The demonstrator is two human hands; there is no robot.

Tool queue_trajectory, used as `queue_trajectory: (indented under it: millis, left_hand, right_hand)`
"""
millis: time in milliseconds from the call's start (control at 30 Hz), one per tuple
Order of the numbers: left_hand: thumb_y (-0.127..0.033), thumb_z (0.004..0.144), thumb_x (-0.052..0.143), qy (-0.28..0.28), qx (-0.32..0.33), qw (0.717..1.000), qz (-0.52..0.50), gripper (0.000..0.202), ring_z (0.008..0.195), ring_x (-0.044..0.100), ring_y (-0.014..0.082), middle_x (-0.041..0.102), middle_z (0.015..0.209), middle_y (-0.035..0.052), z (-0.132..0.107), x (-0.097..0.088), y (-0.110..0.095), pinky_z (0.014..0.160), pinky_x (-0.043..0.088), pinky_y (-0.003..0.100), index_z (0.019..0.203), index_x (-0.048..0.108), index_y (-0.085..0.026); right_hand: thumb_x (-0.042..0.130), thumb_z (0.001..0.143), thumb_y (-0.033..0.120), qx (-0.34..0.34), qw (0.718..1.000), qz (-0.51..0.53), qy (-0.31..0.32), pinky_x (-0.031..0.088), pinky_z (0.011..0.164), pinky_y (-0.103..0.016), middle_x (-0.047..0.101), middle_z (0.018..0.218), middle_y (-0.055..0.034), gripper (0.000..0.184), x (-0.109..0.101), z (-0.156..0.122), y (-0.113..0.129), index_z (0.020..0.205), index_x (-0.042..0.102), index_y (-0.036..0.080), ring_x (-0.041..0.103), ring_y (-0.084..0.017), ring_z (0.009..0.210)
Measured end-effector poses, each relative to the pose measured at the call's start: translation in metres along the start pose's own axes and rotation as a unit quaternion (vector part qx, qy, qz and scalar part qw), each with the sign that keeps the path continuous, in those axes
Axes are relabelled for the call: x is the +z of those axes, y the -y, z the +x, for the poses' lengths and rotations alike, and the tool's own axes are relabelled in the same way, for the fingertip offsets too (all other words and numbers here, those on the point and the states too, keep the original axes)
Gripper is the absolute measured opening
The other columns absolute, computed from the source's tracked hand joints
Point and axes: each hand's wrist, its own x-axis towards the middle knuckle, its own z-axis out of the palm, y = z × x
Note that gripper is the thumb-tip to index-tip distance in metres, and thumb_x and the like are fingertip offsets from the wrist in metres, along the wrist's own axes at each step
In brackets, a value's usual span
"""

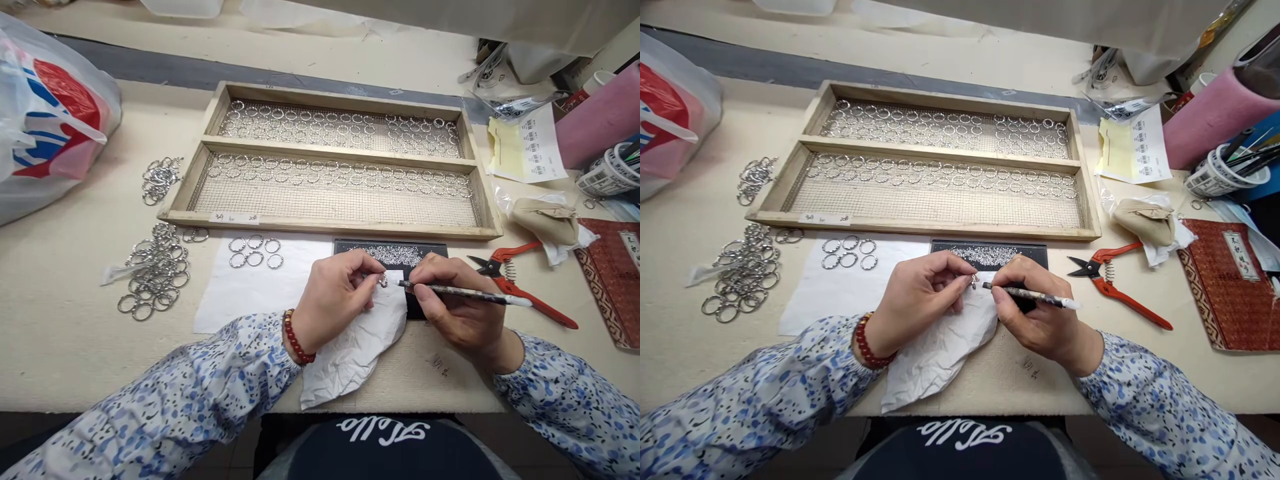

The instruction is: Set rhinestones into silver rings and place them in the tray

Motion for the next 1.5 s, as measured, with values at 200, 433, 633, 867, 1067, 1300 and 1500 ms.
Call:
queue_trajectory:
  millis: [200,433,633,867,1067,1300,1500]
  left_hand:
    - [-0.007,0.082,0.062,-0.001,0.001,1.0,-0.005,0.008,0.045,0.064,0.0093,0.066,0.061,-0.0014,0.0,-0.001,0.0,0.044,0.053,0.017,0.085,0.066,-0.013]
    - [-0.006,0.082,0.061,0.0,-0.011,1.0,-0.025,0.01,0.044,0.063,0.0099,0.064,0.055,-0.0027,0.001,0.001,0.003,0.043,0.053,0.018,0.084,0.067,-0.014]
    - [-0.007,0.082,0.06,0.0,-0.026,0.999,-0.039,0.009,0.045,0.063,0.0101,0.064,0.056,-0.0012,-0.001,0.0,0.003,0.044,0.054,0.018,0.087,0.067,-0.012]
    - [-0.008,0.083,0.058,0.001,-0.03,0.999,-0.031,0.011,0.045,0.063,0.0107,0.063,0.055,-0.0003,-0.001,-0.001,0.004,0.043,0.052,0.018,0.088,0.067,-0.011]
    - [-0.009,0.082,0.06,-0.003,-0.015,1.0,-0.003,0.01,0.045,0.064,0.011,0.066,0.057,0.0009,-0.002,-0.003,0.004,0.043,0.052,0.019,0.087,0.068,-0.011]
    - [-0.01,0.083,0.06,-0.005,-0.015,1.0,-0.002,0.009,0.046,0.064,0.0112,0.065,0.057,0.0001,-0.002,-0.003,0.005,0.044,0.052,0.019,0.088,0.068,-0.012]
    - [-0.011,0.083,0.061,-0.005,-0.014,1.0,0.0,0.009,0.047,0.064,0.0104,0.069,0.064,0.0019,-0.002,-0.004,0.004,0.046,0.052,0.019,0.089,0.069,-0.012]
  right_hand:
    - [0.059,0.082,0.005,0.003,1.0,0.003,-0.007,0.051,0.073,-0.038,0.062,0.08,-0.0032,0.017,0.0,0.0,0.0,0.092,0.062,0.019,0.061,-0.018,0.075]
    - [0.06,0.085,0.012,0.04,0.997,-0.028,-0.063,0.051,0.065,-0.033,0.061,0.077,-0.0027,0.007,-0.002,0.001,0.002,0.086,0.062,0.018,0.06,-0.017,0.071]
    - [0.059,0.089,0.017,0.147,0.986,-0.033,-0.078,0.052,0.052,-0.022,0.062,0.068,0.0005,0.007,-0.008,-0.001,0.0,0.082,0.062,0.017,0.063,-0.012,0.057]
    - [0.061,0.087,0.017,0.185,0.978,-0.032,-0.095,0.052,0.047,-0.02,0.063,0.067,0.0002,0.009,-0.016,0.001,-0.004,0.078,0.06,0.017,0.062,-0.011,0.052]
    - [0.06,0.085,0.016,0.183,0.973,-0.073,-0.123,0.049,0.047,-0.021,0.062,0.064,0.0013,0.01,-0.022,0.003,-0.007,0.076,0.059,0.018,0.06,-0.011,0.052]
    - [0.056,0.083,0.015,0.112,0.98,-0.143,-0.082,0.041,0.047,-0.022,0.059,0.069,-0.0006,0.011,-0.029,-0.006,-0.005,0.073,0.058,0.018,0.057,-0.012,0.062]
    - [0.054,0.084,0.012,0.097,0.983,-0.142,-0.063,0.041,0.05,-0.022,0.056,0.069,0.0007,0.011,-0.028,-0.007,-0.008,0.074,0.056,0.017,0.053,-0.01,0.061]
